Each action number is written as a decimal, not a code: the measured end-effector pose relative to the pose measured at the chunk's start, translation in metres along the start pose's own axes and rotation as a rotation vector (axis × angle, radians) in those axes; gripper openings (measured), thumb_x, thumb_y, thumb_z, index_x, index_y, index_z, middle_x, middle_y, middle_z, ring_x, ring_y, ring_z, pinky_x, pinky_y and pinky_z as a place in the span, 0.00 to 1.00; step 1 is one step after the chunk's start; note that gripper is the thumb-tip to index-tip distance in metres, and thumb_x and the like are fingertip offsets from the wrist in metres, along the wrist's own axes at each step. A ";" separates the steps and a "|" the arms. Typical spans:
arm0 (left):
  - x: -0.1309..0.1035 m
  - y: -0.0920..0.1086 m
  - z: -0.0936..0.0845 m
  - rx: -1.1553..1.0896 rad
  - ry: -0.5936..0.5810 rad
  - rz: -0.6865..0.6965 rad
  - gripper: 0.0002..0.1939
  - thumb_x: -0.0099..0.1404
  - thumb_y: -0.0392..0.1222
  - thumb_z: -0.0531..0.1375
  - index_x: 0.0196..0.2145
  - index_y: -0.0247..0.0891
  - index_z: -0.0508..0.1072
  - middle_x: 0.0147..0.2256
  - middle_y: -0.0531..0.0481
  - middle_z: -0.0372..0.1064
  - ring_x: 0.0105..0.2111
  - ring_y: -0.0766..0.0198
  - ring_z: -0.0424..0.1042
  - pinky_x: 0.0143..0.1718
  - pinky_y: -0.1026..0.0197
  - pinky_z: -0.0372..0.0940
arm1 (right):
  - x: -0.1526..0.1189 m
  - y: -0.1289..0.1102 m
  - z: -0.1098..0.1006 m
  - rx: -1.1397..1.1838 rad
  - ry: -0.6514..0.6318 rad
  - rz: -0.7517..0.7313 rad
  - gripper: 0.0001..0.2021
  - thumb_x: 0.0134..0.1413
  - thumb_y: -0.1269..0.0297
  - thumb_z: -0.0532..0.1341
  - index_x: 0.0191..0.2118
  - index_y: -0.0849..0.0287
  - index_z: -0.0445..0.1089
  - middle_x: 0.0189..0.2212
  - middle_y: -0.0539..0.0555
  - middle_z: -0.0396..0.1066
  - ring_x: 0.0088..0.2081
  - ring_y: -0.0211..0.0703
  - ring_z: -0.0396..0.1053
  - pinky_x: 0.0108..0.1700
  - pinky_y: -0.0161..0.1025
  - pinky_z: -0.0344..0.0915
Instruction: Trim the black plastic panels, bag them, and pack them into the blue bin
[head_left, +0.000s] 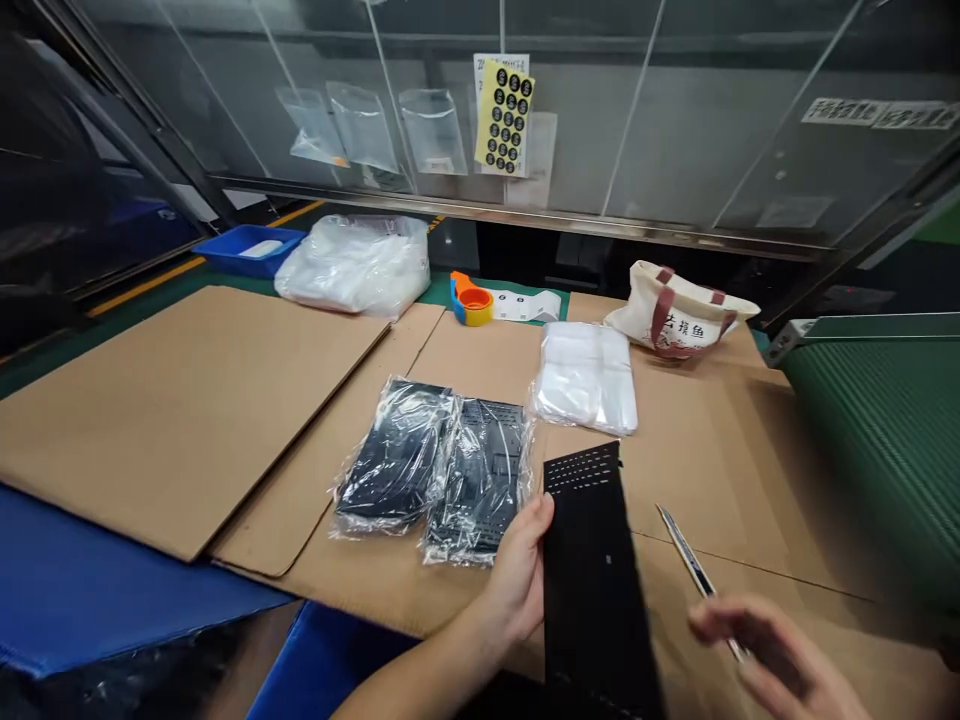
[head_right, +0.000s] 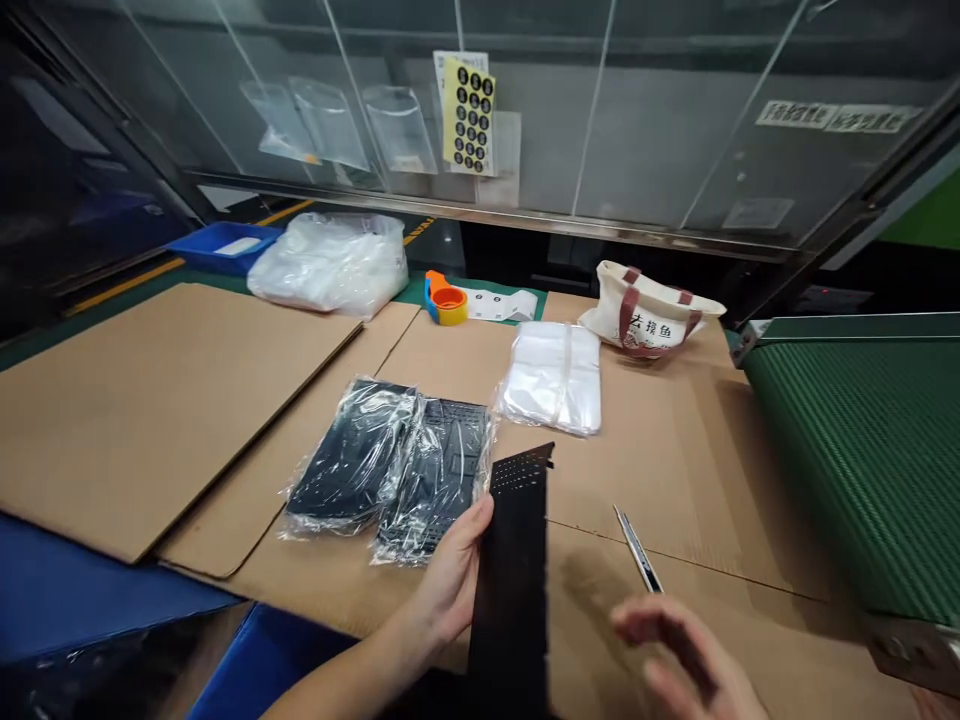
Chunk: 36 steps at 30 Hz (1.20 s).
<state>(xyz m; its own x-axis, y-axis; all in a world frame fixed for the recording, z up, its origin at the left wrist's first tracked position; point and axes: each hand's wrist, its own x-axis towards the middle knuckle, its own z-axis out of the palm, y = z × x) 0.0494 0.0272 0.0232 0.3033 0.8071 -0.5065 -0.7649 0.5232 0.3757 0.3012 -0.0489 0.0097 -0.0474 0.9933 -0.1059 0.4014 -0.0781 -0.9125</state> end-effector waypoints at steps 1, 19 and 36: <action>0.001 0.001 -0.002 -0.038 -0.002 -0.039 0.18 0.52 0.45 0.71 0.39 0.35 0.75 0.38 0.47 0.77 0.39 0.59 0.76 0.43 0.60 0.70 | 0.005 0.016 0.000 -0.132 0.119 0.095 0.23 0.44 0.40 0.63 0.37 0.53 0.74 0.34 0.60 0.77 0.34 0.55 0.76 0.35 0.48 0.73; -0.003 -0.003 -0.008 -0.019 -0.093 -0.305 0.21 0.52 0.51 0.70 0.24 0.38 0.61 0.16 0.60 0.62 0.10 0.73 0.56 0.10 0.69 0.53 | 0.025 -0.079 -0.001 -0.271 -0.032 -0.163 0.16 0.61 0.56 0.58 0.53 0.43 0.70 0.43 0.51 0.76 0.41 0.41 0.75 0.38 0.31 0.70; -0.006 -0.001 -0.004 0.065 -0.083 -0.271 0.27 0.49 0.57 0.70 0.26 0.41 0.56 0.14 0.64 0.55 0.10 0.74 0.51 0.08 0.70 0.47 | 0.049 -0.131 -0.004 -0.711 -0.138 -0.612 0.22 0.68 0.66 0.48 0.65 0.50 0.56 0.25 0.48 0.64 0.22 0.32 0.65 0.25 0.31 0.59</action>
<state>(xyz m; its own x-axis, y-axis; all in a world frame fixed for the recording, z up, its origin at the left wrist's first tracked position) 0.0464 0.0205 0.0228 0.5389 0.6537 -0.5313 -0.6125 0.7371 0.2856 0.2499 0.0106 0.1251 -0.5237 0.8219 0.2243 0.7317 0.5688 -0.3757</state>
